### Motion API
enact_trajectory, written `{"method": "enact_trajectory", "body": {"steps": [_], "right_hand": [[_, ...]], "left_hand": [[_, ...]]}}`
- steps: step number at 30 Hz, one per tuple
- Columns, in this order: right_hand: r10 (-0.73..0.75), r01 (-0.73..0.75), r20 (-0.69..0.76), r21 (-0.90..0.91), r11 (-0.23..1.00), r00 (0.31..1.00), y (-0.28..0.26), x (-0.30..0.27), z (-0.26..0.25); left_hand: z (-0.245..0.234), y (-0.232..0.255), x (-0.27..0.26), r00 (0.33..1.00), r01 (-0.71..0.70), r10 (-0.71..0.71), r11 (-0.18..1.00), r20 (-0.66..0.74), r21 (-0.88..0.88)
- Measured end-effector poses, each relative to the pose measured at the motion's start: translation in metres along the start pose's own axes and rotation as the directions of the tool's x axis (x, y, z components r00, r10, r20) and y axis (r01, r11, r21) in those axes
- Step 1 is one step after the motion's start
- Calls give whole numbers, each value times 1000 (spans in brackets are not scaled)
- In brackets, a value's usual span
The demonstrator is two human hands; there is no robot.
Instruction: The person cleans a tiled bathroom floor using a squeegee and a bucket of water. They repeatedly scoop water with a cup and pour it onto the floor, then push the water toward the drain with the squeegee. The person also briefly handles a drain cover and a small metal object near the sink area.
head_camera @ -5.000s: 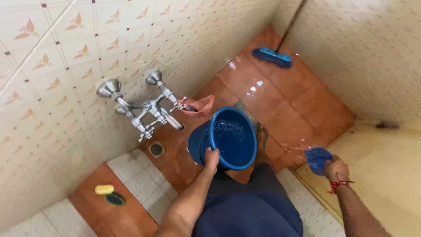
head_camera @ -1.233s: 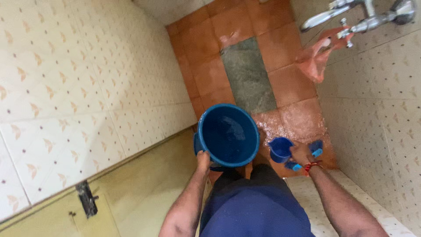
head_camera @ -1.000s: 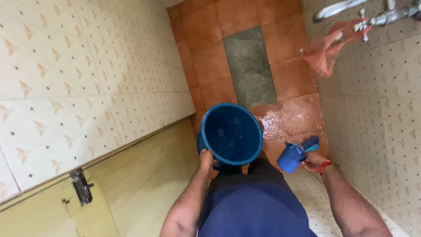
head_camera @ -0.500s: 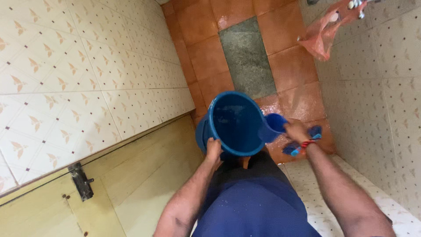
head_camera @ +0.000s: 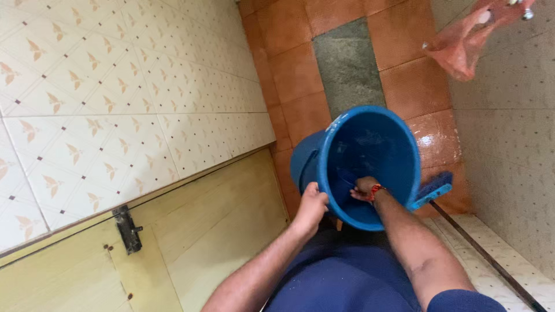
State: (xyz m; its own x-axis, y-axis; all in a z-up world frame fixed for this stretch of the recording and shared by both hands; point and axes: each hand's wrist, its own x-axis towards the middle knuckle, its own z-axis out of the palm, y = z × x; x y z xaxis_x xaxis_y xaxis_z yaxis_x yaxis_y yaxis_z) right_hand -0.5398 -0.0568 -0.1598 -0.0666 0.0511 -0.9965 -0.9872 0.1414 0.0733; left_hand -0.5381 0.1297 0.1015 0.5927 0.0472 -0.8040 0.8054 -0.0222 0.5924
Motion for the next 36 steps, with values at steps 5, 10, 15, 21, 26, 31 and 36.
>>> {"method": "enact_trajectory", "body": {"steps": [5, 10, 15, 21, 26, 31, 36], "right_hand": [[-400, 257, 185, -957, 133, 898, -9, 22, -27], [-551, 280, -15, -849, 447, 834, -15, -8, -20], [-757, 479, -17, -764, 431, 653, -9, -70, 8], [-679, 552, 66, -642, 532, 731, 0, -92, 43], [-349, 358, 107, -452, 817, 931, -8, -42, 73], [-49, 93, 101, -497, 863, 994, -31, -1, 114], [-183, 305, 254, -622, 721, 950, -35, -24, 150]], "left_hand": [[9, 17, -38, 996, 48, -35, 987, 86, -155], [5, -3, -40, 990, 124, -98, 952, 106, -279], [-9, -36, -14, 991, 122, -136, 918, -11, -378], [-47, -97, 14, 938, 155, -289, 846, -193, -510], [-83, -158, 49, 925, 21, -267, 747, -271, -664], [-121, -207, 57, 857, 35, -363, 750, -366, -661], [-147, -222, 43, 846, 7, -378, 713, -376, -701]]}}
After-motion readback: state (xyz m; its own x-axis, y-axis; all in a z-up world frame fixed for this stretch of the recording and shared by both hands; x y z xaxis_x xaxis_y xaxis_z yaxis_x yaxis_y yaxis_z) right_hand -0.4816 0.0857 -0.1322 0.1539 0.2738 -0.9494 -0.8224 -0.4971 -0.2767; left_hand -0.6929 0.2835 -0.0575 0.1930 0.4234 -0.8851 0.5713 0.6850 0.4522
